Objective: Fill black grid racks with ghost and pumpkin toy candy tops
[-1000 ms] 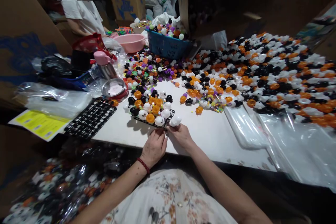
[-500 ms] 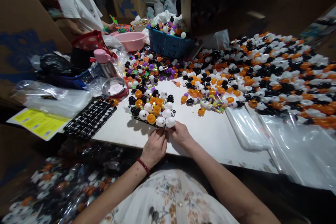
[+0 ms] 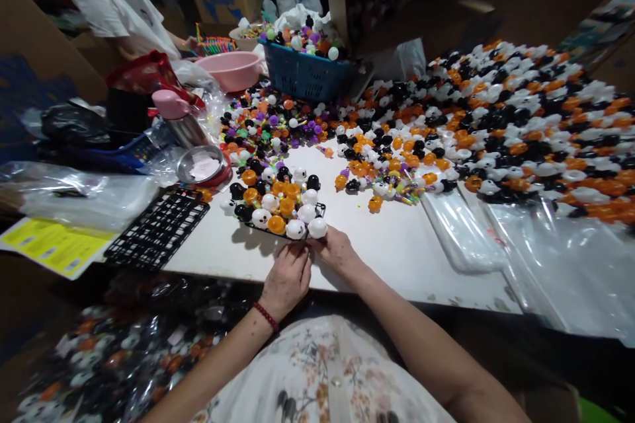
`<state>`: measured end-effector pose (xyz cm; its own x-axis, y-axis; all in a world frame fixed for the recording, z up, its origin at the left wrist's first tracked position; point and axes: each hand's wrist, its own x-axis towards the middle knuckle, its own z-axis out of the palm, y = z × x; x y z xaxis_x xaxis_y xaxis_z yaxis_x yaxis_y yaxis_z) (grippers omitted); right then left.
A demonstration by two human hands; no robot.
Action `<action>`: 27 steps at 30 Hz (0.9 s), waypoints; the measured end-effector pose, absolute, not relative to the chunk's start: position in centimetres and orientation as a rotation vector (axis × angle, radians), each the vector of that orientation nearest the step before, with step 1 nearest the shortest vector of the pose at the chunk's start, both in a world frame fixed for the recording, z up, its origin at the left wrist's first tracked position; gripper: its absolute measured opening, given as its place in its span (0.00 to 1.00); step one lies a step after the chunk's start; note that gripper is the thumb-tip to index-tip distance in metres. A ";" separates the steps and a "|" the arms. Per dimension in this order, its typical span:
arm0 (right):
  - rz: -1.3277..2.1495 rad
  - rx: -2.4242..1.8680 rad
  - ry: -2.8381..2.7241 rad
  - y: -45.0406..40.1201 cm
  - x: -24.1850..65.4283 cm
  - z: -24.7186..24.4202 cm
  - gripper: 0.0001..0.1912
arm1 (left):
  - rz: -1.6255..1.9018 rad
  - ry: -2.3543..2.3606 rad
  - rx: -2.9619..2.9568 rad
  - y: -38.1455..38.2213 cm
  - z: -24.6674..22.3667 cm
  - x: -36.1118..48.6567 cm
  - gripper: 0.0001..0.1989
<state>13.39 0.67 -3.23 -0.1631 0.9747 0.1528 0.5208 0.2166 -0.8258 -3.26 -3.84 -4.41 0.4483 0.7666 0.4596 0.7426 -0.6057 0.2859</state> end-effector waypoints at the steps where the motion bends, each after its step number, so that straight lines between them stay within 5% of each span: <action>1: 0.813 -1.382 -1.801 0.7 13.5 -3.2 0.10 | 0.872 1.369 2.653 -3.8 -4.4 -3.2 0.16; 19: 0.820 -1.316 -1.854 1.1 15.9 -3.0 0.08 | 0.888 1.323 2.788 -3.3 -5.0 -3.6 0.20; 27: -0.062 -1.976 -1.680 5.0 29.4 -1.6 0.13 | 1.025 1.415 2.800 -3.0 -6.1 -3.7 0.22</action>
